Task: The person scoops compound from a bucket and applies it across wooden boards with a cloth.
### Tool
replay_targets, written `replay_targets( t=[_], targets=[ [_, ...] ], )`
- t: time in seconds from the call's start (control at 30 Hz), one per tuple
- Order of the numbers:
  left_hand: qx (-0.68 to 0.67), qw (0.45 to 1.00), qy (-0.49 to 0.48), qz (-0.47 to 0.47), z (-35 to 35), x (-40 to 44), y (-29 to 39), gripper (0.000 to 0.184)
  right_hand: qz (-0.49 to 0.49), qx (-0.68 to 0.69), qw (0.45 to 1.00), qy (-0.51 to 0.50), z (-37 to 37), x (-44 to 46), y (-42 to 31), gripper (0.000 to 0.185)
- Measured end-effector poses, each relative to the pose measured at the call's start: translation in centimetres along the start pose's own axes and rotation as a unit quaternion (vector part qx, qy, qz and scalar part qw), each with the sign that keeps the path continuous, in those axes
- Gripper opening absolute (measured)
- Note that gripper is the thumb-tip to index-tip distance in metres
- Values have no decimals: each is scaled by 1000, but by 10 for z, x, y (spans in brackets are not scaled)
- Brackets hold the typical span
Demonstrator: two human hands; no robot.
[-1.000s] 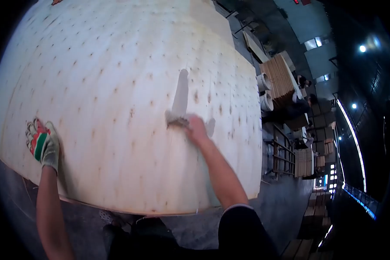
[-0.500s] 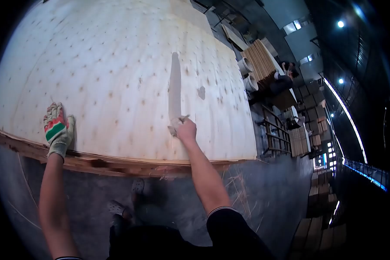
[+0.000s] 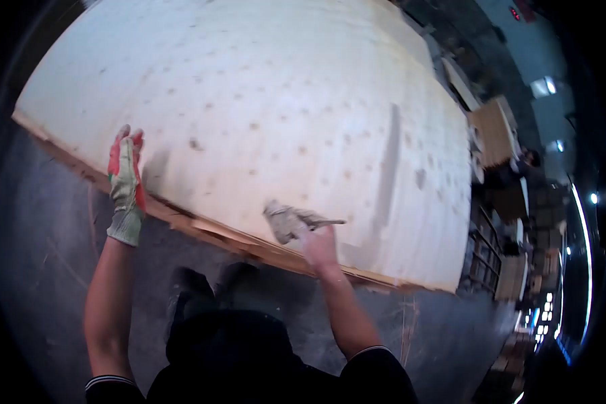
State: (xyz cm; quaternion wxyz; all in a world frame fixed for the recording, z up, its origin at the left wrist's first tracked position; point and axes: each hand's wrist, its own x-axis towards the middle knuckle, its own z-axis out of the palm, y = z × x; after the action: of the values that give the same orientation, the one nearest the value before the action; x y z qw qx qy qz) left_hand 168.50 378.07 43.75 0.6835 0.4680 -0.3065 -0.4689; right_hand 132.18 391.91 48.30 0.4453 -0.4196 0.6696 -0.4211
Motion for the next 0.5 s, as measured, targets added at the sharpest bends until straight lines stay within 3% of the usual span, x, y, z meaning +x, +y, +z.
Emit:
replay_targets(
  t=[0.03, 0.13, 0.2, 0.27, 0.33, 0.37, 0.4, 0.43, 0.47, 0.5],
  targets=[
    [35, 998, 23, 53, -32, 8, 26, 47, 1, 10, 1000, -30, 22, 10, -12, 23],
    [55, 992, 69, 90, -136, 63, 43, 44, -29, 65, 997, -31, 66, 49, -49, 20],
    [35, 995, 52, 76, -178, 115, 48, 43, -7, 89, 996, 31, 99, 56, -63, 21],
    [115, 988, 28, 95, -214, 166, 53, 43, 16, 123, 990, 68, 142, 61, -78, 20],
    [174, 982, 14, 69, -222, 193, 76, 43, 39, 297, 952, 55, 181, 62, -89, 21],
    [260, 964, -28, 54, -227, 207, 86, 43, 37, 292, 953, 67, 194, 69, -86, 21],
    [344, 935, -71, 42, -233, 222, 87, 44, -153, -66, 983, 83, 202, 82, -75, 20],
    [395, 910, -108, 70, -253, 253, 72, 47, -298, -421, 852, 86, 205, 82, -63, 20],
    [385, 911, -131, 60, -275, 289, 65, 47, -150, -294, 931, 155, 220, 99, -55, 20],
    [554, 806, -145, 148, -294, 327, 66, 49, -2, -148, 963, 225, 237, 119, -52, 19]
  ],
)
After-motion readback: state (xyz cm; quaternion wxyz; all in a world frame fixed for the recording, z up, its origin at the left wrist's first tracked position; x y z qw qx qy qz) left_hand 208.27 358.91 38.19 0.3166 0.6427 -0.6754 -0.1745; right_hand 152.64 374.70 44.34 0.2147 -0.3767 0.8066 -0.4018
